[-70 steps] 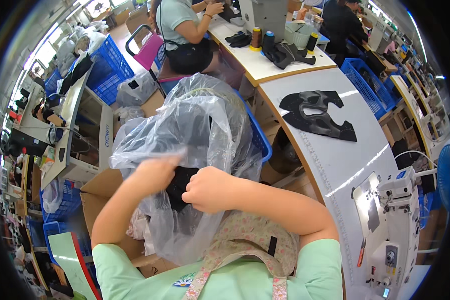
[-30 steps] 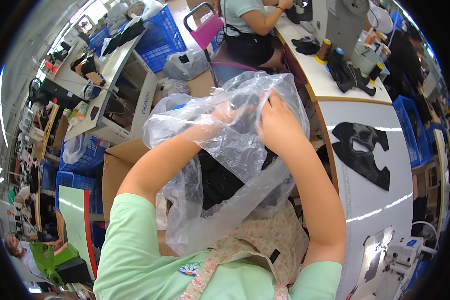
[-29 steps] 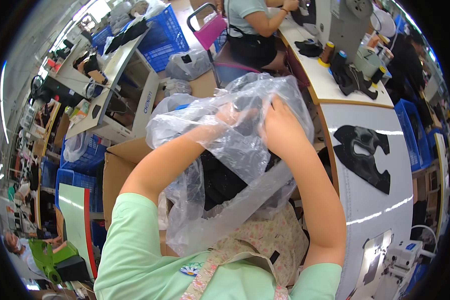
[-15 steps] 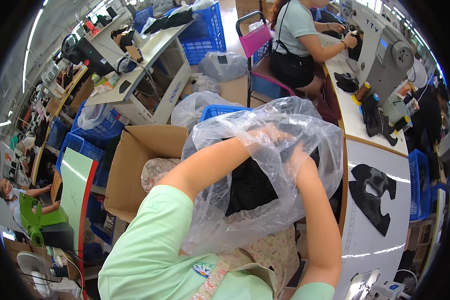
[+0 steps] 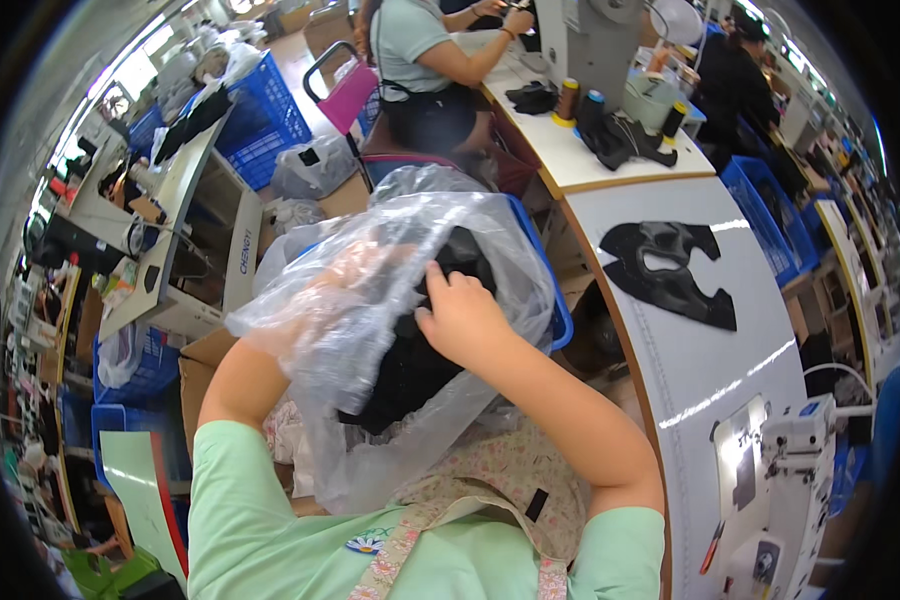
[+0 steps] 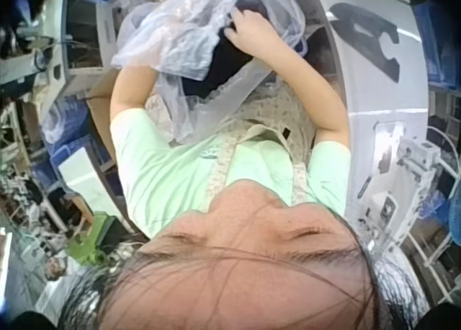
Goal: The person takes black fabric pieces out of a plastic bag, stacks them on the table, and sews the pieces using a sewing machine.
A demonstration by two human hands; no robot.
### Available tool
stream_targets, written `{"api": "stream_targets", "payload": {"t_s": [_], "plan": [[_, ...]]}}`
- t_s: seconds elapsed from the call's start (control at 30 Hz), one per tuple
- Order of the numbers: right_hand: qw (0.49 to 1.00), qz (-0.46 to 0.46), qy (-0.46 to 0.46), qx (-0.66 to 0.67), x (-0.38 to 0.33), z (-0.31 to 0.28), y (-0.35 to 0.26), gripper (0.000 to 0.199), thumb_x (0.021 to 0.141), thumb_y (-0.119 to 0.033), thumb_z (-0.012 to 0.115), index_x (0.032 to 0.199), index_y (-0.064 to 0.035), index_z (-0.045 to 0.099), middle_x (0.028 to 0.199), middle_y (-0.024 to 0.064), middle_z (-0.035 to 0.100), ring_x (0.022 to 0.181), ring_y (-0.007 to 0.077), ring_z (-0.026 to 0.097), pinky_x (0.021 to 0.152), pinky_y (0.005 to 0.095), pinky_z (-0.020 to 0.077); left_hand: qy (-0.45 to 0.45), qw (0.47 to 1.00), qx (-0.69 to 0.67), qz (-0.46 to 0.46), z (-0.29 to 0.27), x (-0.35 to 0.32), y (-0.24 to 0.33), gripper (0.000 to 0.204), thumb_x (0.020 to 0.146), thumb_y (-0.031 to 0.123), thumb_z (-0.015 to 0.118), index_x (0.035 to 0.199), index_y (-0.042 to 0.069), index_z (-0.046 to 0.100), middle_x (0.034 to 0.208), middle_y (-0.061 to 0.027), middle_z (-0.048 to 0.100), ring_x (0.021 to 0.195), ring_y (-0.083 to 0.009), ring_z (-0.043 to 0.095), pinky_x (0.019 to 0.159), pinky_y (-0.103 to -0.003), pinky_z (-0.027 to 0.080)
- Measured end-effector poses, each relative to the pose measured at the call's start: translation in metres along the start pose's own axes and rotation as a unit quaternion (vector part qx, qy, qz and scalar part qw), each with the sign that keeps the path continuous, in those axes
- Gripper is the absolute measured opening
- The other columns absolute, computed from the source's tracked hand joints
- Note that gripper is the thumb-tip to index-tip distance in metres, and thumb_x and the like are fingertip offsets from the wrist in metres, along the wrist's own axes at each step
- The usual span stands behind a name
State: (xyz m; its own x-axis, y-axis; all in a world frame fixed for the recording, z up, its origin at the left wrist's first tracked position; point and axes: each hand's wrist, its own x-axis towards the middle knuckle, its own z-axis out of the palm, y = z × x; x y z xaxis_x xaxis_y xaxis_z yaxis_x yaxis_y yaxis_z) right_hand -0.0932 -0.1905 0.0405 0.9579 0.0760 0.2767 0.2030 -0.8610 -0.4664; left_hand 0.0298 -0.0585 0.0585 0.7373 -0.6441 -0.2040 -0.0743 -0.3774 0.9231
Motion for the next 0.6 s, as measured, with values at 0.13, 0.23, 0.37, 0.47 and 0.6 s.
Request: {"api": "stream_targets", "payload": {"t_s": [0.13, 0.23, 0.37, 0.47, 0.6], "plan": [[0.999, 0.002, -0.034, 0.003, -0.006, -0.013, -0.015, 0.06, 0.082, -0.028, 0.062, 0.131, 0.0024, 0.044, 0.101, 0.0209, 0.057, 0.098, 0.0371, 0.055, 0.085, 0.0434, 0.0464, 0.006, 1.0, -0.014, -0.001, 0.002, 0.001, -0.006, 0.066, 0.074, 0.025, 0.076, 0.129, 0.0, 0.048, 0.116, -0.017, 0.059, 0.099, -0.0232, 0.06, 0.084, -0.036, 0.05], [0.998, 0.018, -0.057, 0.028, -0.009, -0.018, -0.016, 0.06, 0.083, -0.028, 0.062, 0.132, 0.0017, 0.043, 0.104, 0.0209, 0.056, 0.101, 0.0373, 0.053, 0.088, 0.0424, 0.0448, 0.023, 0.999, -0.027, 0.001, -0.014, -0.028, -0.02, 0.065, 0.075, 0.024, 0.076, 0.129, 0.001, 0.048, 0.115, -0.0166, 0.059, 0.098, -0.023, 0.06, 0.084, -0.035, 0.05], [0.995, 0.055, -0.074, 0.03, -0.008, -0.019, -0.012, 0.061, 0.083, -0.03, 0.063, 0.13, 0.0045, 0.044, 0.104, 0.0217, 0.056, 0.101, 0.0367, 0.054, 0.088, 0.0418, 0.0443, 0.048, 0.998, -0.047, -0.002, 0.008, -0.045, -0.03, 0.063, 0.076, 0.023, 0.075, 0.128, 0.001, 0.049, 0.114, -0.0162, 0.059, 0.097, -0.0227, 0.061, 0.084, -0.035, 0.05], [0.998, 0.015, -0.055, -0.008, -0.014, -0.013, -0.017, 0.063, 0.081, -0.03, 0.064, 0.127, 0.0083, 0.045, 0.104, 0.0226, 0.056, 0.103, 0.0363, 0.053, 0.088, 0.0417, 0.0443, 0.065, 0.996, -0.061, -0.005, 0.018, -0.05, -0.035, 0.062, 0.076, 0.023, 0.075, 0.128, 0.001, 0.049, 0.114, -0.0159, 0.06, 0.096, -0.0225, 0.061, 0.083, -0.035, 0.05], [0.998, -0.032, -0.046, 0.018, -0.037, -0.006, -0.023, 0.064, 0.08, -0.03, 0.066, 0.125, 0.0109, 0.046, 0.105, 0.022, 0.055, 0.104, 0.0353, 0.051, 0.087, 0.0412, 0.0452, 0.093, 0.992, -0.082, -0.006, 0.019, -0.063, -0.042, 0.06, 0.077, 0.022, 0.074, 0.127, 0.001, 0.05, 0.113, -0.0155, 0.06, 0.095, -0.0223, 0.061, 0.083, -0.034, 0.05]]}}
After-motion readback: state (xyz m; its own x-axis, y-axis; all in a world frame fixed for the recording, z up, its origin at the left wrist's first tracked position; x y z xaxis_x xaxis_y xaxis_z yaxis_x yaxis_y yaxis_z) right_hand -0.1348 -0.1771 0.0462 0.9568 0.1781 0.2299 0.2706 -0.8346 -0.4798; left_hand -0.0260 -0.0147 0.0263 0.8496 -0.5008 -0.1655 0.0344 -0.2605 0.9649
